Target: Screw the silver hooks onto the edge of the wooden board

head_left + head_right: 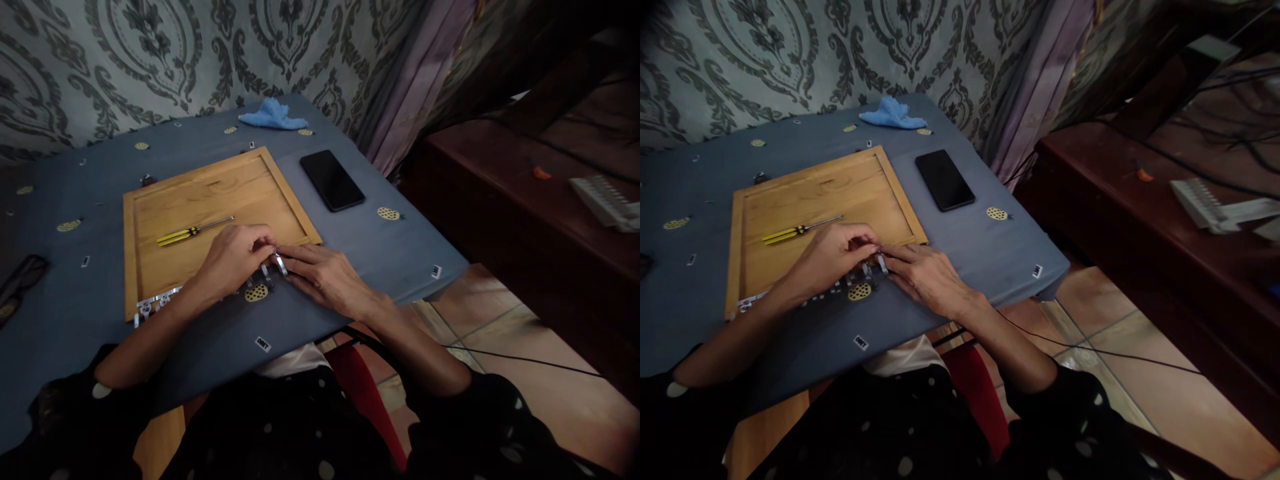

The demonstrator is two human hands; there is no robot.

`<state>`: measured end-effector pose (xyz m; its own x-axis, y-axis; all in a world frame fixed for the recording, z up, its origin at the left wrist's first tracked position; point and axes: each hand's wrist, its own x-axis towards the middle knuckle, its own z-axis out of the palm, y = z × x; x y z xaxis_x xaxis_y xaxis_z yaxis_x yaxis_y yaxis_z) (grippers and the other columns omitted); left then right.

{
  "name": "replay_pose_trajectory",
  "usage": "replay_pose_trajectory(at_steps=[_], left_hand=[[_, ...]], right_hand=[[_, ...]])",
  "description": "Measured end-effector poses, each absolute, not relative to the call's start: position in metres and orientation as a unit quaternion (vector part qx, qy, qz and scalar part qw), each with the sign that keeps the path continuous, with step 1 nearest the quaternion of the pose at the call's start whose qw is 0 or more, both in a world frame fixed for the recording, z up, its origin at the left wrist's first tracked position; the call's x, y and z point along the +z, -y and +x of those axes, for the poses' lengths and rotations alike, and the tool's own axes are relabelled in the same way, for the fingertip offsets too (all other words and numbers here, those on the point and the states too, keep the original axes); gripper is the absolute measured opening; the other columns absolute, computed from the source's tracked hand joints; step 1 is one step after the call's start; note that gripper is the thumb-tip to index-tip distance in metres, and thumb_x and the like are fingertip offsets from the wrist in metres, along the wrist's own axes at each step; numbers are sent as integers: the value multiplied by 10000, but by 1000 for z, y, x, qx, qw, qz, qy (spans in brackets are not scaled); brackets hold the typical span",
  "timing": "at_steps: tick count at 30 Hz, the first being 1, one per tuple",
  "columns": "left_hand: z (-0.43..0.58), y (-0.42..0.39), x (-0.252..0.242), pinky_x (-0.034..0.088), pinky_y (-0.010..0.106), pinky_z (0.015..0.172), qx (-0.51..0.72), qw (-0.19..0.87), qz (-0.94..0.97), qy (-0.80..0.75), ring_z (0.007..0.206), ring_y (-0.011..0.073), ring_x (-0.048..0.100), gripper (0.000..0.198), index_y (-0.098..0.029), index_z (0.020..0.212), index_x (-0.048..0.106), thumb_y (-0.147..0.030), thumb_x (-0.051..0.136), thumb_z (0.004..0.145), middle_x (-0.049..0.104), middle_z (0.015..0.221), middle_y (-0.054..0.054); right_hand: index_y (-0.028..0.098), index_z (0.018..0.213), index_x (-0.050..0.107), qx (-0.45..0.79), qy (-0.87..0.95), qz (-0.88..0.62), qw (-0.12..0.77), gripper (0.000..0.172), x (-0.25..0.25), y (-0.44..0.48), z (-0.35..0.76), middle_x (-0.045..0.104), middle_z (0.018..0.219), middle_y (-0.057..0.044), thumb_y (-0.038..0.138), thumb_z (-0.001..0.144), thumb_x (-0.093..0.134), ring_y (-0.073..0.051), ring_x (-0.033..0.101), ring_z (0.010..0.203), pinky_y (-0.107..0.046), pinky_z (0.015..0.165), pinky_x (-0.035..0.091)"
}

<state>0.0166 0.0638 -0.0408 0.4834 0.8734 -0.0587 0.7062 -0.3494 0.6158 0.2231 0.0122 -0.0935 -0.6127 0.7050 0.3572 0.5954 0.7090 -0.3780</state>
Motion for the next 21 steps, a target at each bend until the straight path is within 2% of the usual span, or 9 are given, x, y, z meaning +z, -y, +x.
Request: replay_pose_trajectory(at_steps=[3, 8, 15, 21], left_hand=[[16, -64, -42, 410, 265, 626, 142, 290, 811, -488, 673, 158, 604, 140, -178, 834, 692, -221, 568, 881, 711, 743, 21], [16, -64, -39, 422, 278, 651, 140, 288, 815, -483, 702, 165, 620, 163, -171, 884, 697, -217, 541, 897, 728, 796, 34], [14, -63, -37, 451, 261, 657, 135, 308, 814, -475, 736, 165, 646, 126, -175, 897, 720, -227, 609, 870, 750, 812, 33], [16, -63, -40, 411, 246, 616, 139, 301, 811, -482, 687, 147, 602, 123, -160, 855, 719, -178, 598, 864, 722, 771, 30]], right_hand=[[189, 1330, 671, 115, 891, -362, 247, 327, -93, -12, 223, 660, 1438, -108, 225, 1064, 483, -273, 702, 1183, -467, 964, 602], [223, 1371, 650, 124, 890, -366, 242, 347, -93, -13, 223, 650, 1454, -88, 214, 1055, 506, -262, 693, 1202, -462, 972, 600], [193, 1399, 630, 117, 889, -367, 248, 369, -95, -13, 224, 642, 1462, -106, 223, 1048, 520, -282, 706, 1159, -472, 936, 612], [202, 1425, 612, 115, 889, -370, 243, 391, -95, -13, 223, 648, 1455, -102, 213, 1040, 542, -263, 702, 1174, -445, 957, 603]])
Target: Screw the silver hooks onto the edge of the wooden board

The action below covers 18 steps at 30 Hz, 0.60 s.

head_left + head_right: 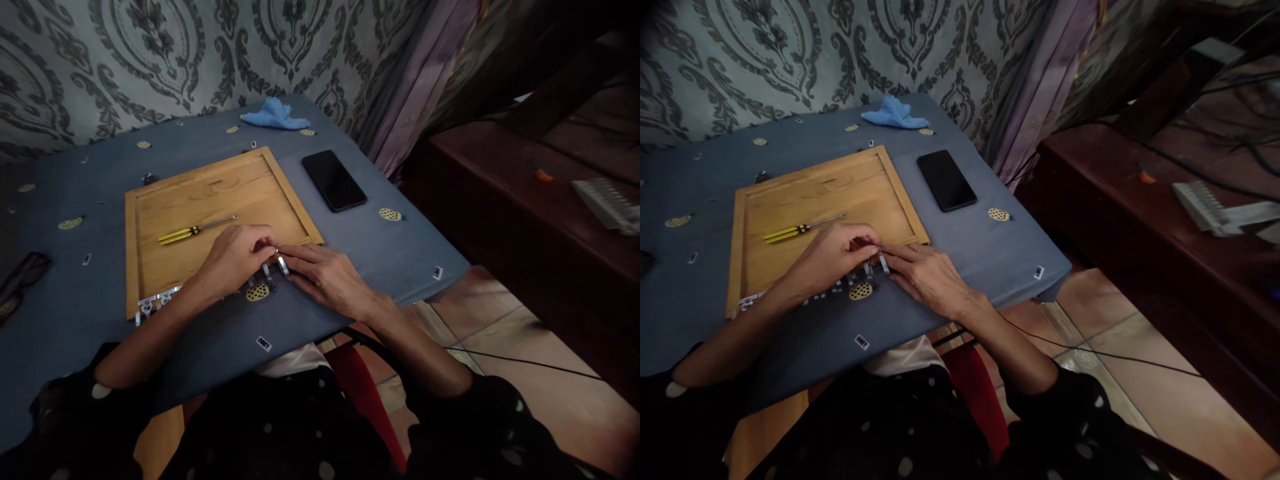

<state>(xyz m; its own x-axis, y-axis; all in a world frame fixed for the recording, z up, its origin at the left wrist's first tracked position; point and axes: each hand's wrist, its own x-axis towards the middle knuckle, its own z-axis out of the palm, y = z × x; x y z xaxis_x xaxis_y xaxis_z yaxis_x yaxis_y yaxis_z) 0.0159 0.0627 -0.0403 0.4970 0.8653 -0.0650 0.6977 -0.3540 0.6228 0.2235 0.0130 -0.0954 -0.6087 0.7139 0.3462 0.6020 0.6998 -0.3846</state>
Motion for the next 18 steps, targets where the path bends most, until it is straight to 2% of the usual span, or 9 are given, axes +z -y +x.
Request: replay_pose_trajectory(at_steps=[10, 18], left_hand=[[14, -63, -42, 416, 251, 625, 139, 293, 817, -476, 692, 149, 610, 150, -161, 866, 715, -182, 567, 879, 731, 785, 31], [-3, -72, -27, 495, 294, 745, 173, 279, 812, -482, 830, 182, 684, 218, -173, 959, 724, -258, 540, 881, 771, 915, 45]], right_hand=[[231, 1435, 601, 114, 888, -370, 248, 406, -94, -12, 224, 644, 1463, -93, 204, 1032, 565, -262, 703, 1185, -449, 965, 610], [226, 1429, 614, 113, 888, -372, 247, 392, -98, -14, 224, 649, 1458, -91, 220, 1044, 543, -260, 699, 1207, -450, 973, 612]])
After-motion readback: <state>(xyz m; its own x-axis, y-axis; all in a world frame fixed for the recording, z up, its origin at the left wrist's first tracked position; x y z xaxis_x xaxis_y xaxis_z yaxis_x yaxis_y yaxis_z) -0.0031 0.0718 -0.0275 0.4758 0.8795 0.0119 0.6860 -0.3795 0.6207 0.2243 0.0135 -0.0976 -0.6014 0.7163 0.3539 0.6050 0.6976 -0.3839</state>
